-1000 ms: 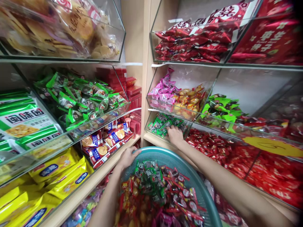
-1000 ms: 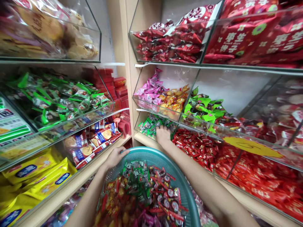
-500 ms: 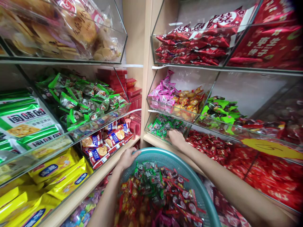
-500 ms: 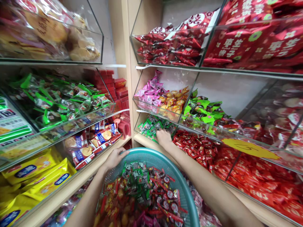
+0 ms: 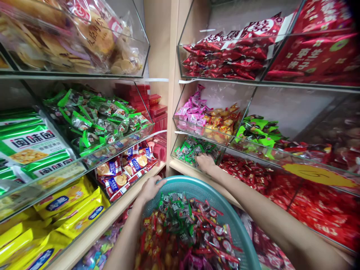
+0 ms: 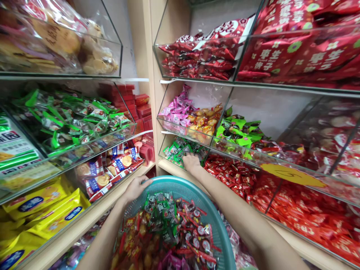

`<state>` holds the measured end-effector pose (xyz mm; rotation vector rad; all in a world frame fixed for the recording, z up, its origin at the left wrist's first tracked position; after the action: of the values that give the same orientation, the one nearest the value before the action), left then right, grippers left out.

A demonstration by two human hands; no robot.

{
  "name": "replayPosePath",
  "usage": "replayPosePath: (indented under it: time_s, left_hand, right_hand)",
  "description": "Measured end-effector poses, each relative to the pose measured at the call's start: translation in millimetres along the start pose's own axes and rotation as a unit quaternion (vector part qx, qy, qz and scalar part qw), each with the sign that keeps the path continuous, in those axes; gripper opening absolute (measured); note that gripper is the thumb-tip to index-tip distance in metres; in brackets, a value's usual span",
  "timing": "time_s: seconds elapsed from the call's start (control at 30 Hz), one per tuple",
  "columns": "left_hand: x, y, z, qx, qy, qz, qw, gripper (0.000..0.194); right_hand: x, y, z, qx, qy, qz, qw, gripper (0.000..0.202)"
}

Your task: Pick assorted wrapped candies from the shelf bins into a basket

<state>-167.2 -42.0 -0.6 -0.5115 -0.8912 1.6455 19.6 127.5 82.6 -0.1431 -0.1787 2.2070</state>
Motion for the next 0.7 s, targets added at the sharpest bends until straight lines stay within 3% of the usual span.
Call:
replayPosePath:
  time_s: [0.2, 0.47, 0.7]
  left_hand:
    - [0.2, -4.9, 1.1, -0.013, 0.007, 0.006, 1.000, 0.046]
    - [0.1, -6.1, 0.4, -0.031, 0.012, 0.008, 0.999, 0.046]
    - [0.0, -3.6, 0.3, -0.017, 0.009, 0.009, 1.000, 0.046]
  right_hand:
    - [-3.4, -6.8, -2.2, 0.029, 0.012, 0.024, 0.999, 0.025]
    - [1.8, -11.1, -8.4, 0.064, 0.021, 0.014, 0.998, 0.039]
    - [2.5, -13.2, -11.9, 0.075, 0.016, 0.013, 0.997, 0.031]
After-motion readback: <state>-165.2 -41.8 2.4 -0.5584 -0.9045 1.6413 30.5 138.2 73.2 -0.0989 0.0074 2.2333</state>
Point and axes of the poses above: each hand's wrist, its own x-axis towards the middle knuckle, its own z-axis out of the back of the hand, y = z × x, the point moved 4 cm from there along x, towards the middle knuckle, and after that the axes turned 4 degrees about -z, right-handed, at the moved point
